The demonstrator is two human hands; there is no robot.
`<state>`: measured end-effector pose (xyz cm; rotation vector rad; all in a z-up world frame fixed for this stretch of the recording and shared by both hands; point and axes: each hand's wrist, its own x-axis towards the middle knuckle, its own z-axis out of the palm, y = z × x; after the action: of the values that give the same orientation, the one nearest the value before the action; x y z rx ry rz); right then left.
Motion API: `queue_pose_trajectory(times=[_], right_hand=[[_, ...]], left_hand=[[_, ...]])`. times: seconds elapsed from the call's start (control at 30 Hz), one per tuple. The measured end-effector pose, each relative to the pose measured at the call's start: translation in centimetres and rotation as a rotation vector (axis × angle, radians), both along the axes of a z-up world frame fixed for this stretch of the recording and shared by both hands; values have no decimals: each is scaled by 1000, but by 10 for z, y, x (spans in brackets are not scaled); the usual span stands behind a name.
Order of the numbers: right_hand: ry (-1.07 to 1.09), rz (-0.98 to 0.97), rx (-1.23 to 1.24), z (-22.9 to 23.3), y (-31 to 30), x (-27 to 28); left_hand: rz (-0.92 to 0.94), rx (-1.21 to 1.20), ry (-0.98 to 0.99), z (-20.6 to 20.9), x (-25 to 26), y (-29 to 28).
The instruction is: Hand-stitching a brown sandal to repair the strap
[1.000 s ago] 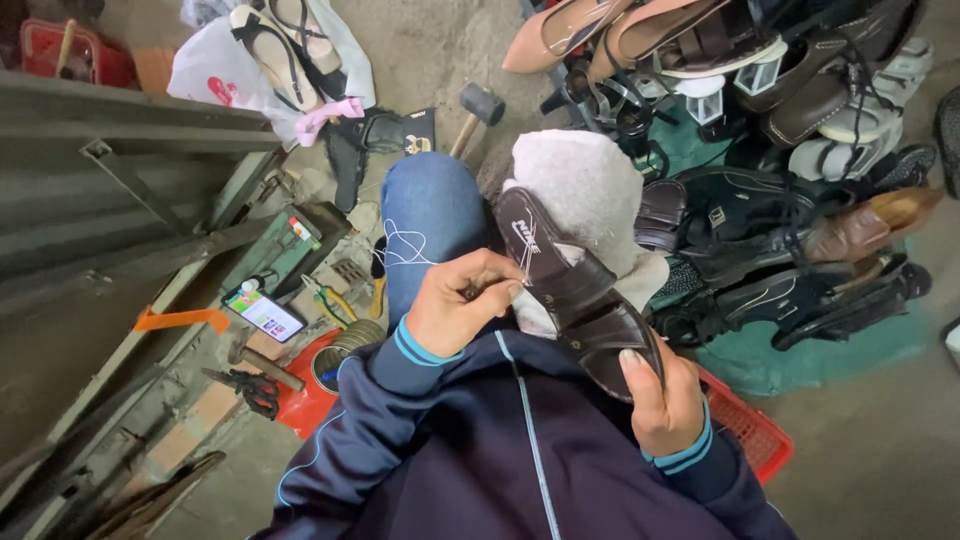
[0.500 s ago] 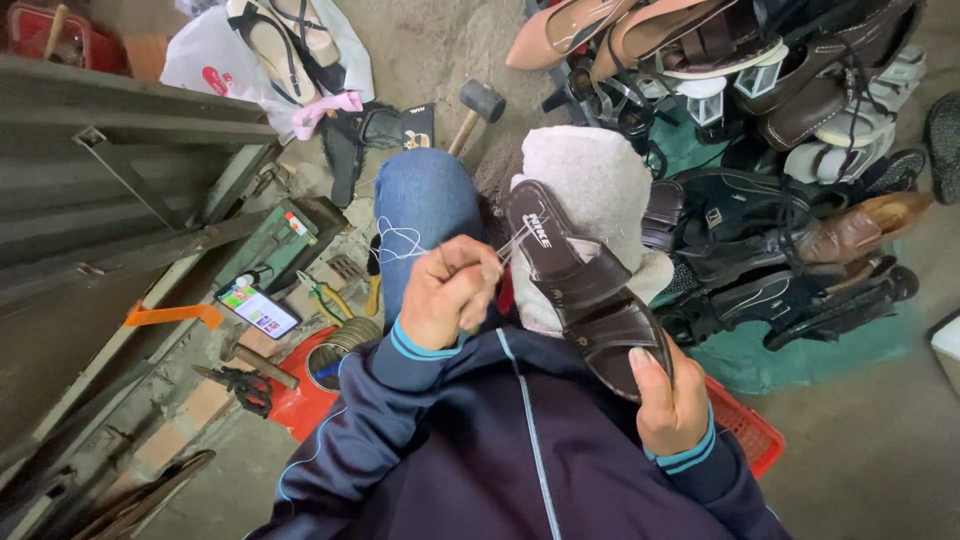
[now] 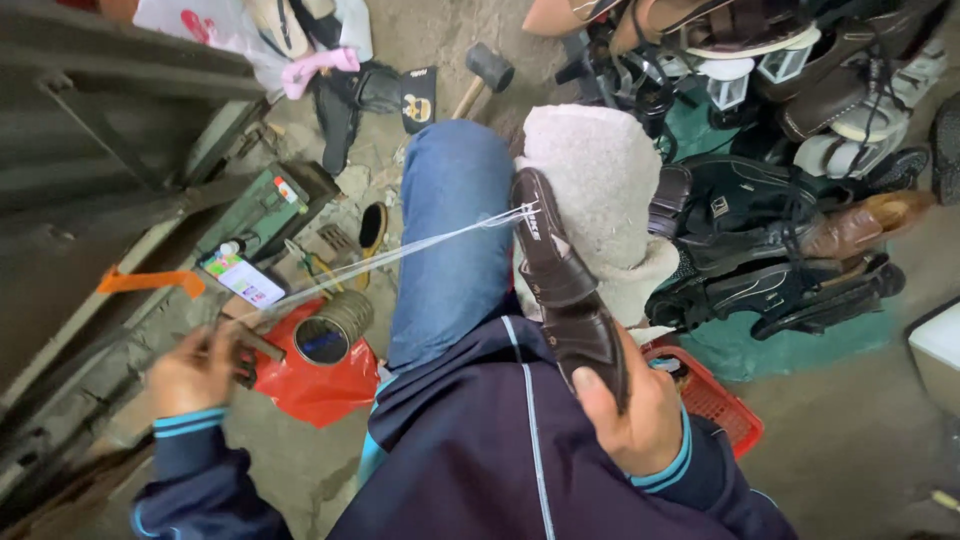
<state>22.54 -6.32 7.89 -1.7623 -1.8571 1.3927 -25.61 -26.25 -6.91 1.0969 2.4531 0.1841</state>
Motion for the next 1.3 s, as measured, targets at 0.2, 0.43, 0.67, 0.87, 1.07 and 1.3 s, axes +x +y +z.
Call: queue_pose_trajectory(times=[0.2, 0.43, 0.67, 0.87, 1.07, 1.3], right_hand=[[47, 220, -74, -13, 4, 19], [-203, -350, 93, -82, 63, 159], [1175, -312, 18, -24, 83, 127], [375, -247, 91, 8, 54, 51], [-385, 375, 535, -48, 55, 44], [-326, 170, 355, -60, 38, 66]], left_hand=[[272, -420, 405, -80, -46, -115], [5, 307, 219, -21, 98, 57], [-419, 713, -337, 84, 234, 217], [-537, 531, -389, 63, 256, 235], [-445, 419, -513, 57, 257, 239], [-434, 488, -575, 64, 257, 246]])
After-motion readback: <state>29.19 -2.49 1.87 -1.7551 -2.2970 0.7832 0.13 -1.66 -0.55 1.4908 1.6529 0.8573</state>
